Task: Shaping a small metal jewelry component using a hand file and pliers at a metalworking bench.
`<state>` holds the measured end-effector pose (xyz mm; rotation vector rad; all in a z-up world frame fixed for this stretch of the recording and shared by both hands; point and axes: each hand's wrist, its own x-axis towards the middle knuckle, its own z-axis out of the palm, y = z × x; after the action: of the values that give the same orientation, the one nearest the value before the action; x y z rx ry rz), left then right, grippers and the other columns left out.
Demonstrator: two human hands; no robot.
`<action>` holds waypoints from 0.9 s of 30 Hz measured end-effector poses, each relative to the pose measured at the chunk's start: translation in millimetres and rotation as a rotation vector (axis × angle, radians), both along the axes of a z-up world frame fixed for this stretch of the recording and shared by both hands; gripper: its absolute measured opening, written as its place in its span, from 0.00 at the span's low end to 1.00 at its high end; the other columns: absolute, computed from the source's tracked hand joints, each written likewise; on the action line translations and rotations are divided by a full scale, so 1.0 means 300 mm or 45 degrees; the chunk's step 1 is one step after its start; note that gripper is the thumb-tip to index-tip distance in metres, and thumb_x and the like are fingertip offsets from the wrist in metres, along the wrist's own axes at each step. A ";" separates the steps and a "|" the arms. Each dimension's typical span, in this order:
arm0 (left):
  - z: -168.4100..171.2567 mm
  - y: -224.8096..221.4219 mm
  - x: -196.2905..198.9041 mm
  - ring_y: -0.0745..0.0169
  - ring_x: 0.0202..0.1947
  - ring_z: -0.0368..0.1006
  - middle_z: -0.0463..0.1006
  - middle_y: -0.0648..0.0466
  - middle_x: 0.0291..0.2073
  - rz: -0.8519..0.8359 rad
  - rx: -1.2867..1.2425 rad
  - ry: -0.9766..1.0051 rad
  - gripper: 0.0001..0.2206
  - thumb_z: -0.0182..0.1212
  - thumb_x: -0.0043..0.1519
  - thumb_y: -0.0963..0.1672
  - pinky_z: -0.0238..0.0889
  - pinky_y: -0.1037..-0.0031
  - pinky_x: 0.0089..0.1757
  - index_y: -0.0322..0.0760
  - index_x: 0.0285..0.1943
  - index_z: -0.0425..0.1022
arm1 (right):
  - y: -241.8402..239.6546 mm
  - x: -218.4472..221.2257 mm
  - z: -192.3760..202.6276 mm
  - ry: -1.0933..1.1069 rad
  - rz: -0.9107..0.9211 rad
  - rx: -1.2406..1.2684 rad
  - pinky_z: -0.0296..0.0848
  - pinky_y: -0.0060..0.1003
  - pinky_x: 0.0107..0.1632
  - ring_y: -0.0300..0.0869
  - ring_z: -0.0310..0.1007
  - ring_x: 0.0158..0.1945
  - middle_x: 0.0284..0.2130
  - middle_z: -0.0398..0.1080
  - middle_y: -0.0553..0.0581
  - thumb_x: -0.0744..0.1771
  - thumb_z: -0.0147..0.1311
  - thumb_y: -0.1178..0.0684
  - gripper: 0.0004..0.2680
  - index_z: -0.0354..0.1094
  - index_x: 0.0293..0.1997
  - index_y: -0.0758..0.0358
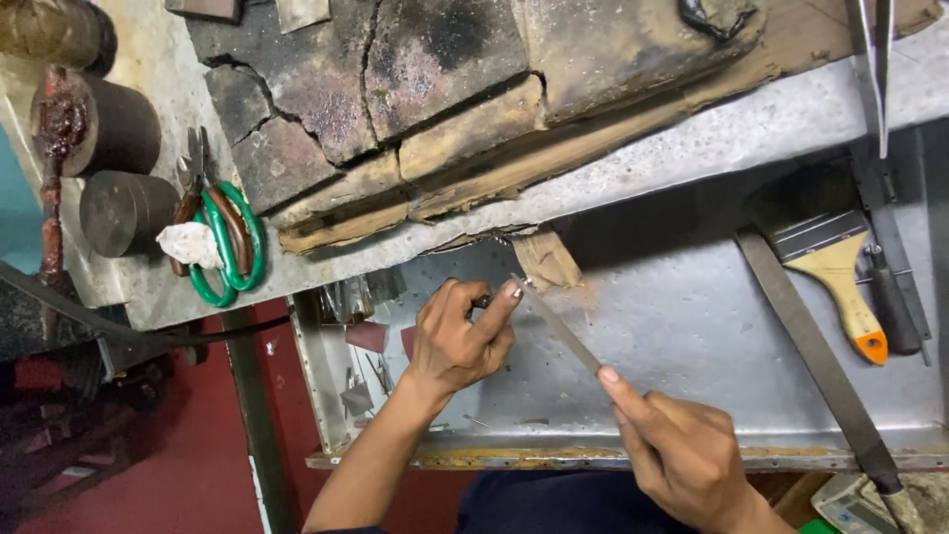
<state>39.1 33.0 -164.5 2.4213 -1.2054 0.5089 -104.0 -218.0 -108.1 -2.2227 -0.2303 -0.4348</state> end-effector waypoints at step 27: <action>0.175 0.034 0.024 0.52 0.35 0.65 0.68 0.46 0.41 -0.070 0.282 0.157 0.35 0.59 0.64 0.39 0.66 0.67 0.31 0.50 0.81 0.51 | -0.036 0.071 -0.029 -0.100 0.055 -0.097 0.56 0.36 0.21 0.36 0.50 0.17 0.18 0.54 0.47 0.67 0.55 0.67 0.14 0.68 0.61 0.69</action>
<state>46.2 43.1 -112.0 2.5501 -1.3316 0.2161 -82.7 -228.9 -116.9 -2.2727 -0.3412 -0.4978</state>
